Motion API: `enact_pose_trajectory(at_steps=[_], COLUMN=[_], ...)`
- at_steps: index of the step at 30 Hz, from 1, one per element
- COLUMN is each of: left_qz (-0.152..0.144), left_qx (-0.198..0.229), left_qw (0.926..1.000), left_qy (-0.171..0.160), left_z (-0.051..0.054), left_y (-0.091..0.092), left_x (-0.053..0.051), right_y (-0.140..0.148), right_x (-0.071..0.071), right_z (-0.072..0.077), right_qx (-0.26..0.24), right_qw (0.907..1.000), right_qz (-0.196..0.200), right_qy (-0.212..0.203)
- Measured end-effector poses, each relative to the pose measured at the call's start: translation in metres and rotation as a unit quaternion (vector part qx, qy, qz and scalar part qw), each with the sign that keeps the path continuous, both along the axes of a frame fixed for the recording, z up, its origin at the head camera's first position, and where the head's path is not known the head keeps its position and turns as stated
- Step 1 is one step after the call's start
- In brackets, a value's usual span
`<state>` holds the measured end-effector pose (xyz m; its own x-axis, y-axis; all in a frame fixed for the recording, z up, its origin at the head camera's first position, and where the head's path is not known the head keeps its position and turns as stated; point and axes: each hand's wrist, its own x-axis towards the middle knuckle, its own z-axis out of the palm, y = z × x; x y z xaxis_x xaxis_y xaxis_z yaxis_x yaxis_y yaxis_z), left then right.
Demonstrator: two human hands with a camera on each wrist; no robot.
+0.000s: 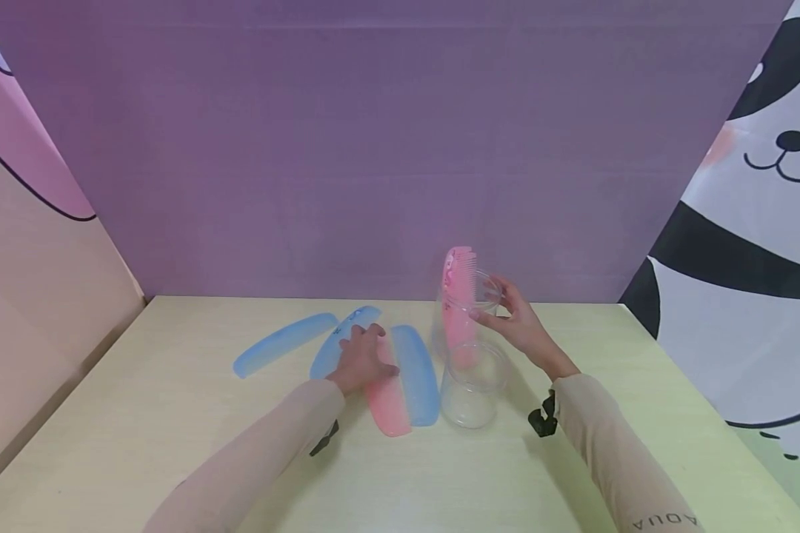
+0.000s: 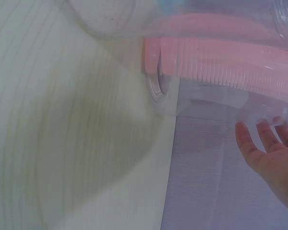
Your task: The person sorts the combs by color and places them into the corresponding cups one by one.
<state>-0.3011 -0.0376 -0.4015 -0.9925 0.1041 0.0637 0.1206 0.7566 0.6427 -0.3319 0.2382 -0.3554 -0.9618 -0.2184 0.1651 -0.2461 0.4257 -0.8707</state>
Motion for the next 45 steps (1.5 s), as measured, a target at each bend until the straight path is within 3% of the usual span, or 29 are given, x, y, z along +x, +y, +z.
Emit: enact_pose_trajectory(at_steps=[7,14,23,32,45], left_qz=[0.012,0.025,0.014,-0.015,0.001], left_qx=[0.028,0.014,0.026,0.068,0.104], left_qw=[0.9995,0.9994,0.9993,0.9976,0.9944], left_qy=[-0.009,-0.020,-0.021,-0.005,-0.020], left_z=[0.001,0.001,-0.002,-0.010,-0.003], left_y=[0.000,0.000,-0.003,-0.010,-0.018], left_x=[0.000,-0.002,-0.005,-0.014,-0.017], right_y=[-0.001,-0.001,-0.002,-0.002,-0.002], right_x=[-0.001,0.001,0.000,-0.001,0.001], right_z=[0.001,0.001,-0.001,-0.002,-0.001], right_qx=[0.004,0.002,-0.008,-0.011,-0.011], right_qw=[1.0000,1.0000,0.9998,0.9997,0.9998], right_qz=[-0.002,-0.001,0.007,0.011,0.008], right_qy=[0.001,-0.003,0.018,0.019,0.015])
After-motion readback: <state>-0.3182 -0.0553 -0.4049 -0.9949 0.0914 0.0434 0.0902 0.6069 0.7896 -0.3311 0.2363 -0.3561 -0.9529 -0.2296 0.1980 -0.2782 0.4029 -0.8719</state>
